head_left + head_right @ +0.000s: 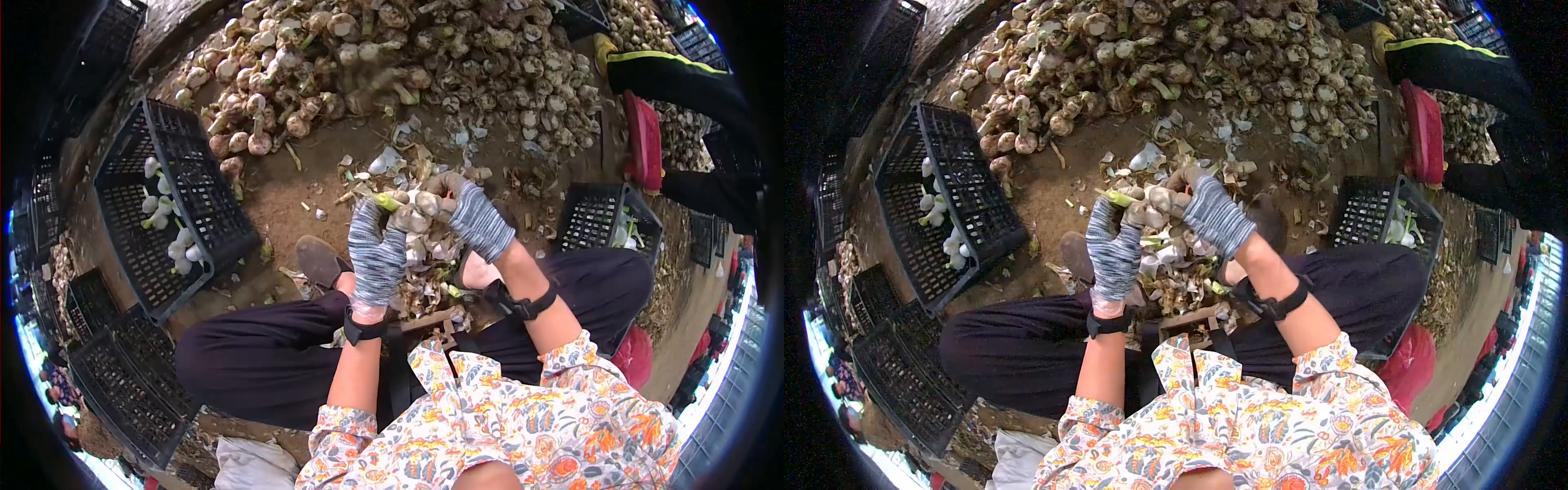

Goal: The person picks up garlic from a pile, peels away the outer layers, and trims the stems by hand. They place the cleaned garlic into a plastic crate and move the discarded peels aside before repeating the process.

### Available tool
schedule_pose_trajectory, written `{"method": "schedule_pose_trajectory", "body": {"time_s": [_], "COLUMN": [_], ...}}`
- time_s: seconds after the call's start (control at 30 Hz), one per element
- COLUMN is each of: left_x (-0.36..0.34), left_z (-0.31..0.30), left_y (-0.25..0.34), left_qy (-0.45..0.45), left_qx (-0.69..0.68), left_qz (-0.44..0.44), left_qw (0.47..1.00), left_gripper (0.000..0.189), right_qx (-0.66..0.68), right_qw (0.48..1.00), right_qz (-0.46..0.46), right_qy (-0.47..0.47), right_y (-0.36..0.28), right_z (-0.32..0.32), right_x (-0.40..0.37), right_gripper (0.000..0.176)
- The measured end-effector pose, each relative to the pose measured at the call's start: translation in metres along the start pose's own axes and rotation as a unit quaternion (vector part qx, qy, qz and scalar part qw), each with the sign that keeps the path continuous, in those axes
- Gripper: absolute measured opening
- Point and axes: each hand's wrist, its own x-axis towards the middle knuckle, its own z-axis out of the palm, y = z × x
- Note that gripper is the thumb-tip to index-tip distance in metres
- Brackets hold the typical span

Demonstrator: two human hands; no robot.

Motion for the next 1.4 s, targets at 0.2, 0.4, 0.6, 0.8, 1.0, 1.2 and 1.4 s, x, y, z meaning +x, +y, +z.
{"method": "schedule_pose_trajectory", "body": {"time_s": [0.2,0.4,0.6,0.8,1.0,1.2,1.4], "left_x": [0.002,0.003,-0.002,0.007,0.006,0.008,0.009], "left_z": [0.002,0.000,0.006,-0.005,0.002,-0.002,-0.002], "left_y": [0.013,0.001,0.007,-0.003,0.003,-0.002,-0.004], "left_qy": [-0.005,-0.002,0.059,0.087,0.097,0.097,0.095], "left_qx": [-0.055,0.072,-0.093,-0.145,-0.024,-0.053,-0.075], "left_qz": [-0.040,0.094,-0.056,-0.159,-0.121,-0.169,-0.193], "left_qw": [0.998,0.993,0.992,0.973,0.988,0.979,0.974], "left_gripper": [0.018,0.013,0.018,0.023,0.020,0.017,0.017], "right_qx": [0.133,0.034,-0.003,-0.204,-0.119,0.104,-0.220], "right_qw": [0.990,0.998,0.996,0.965,0.980,0.990,0.921], "right_qz": [-0.009,0.037,-0.043,-0.093,-0.100,-0.062,-0.284], "right_qy": [-0.043,0.029,0.077,0.136,0.121,0.064,0.151], "right_y": [-0.002,-0.007,0.024,0.042,0.003,0.002,0.005], "right_z": [-0.016,-0.004,-0.007,-0.006,0.010,0.003,0.009], "right_x": [-0.018,-0.013,-0.020,-0.028,-0.013,-0.021,-0.023], "right_gripper": [0.027,0.031,0.017,0.023,0.024,0.023,0.026]}}
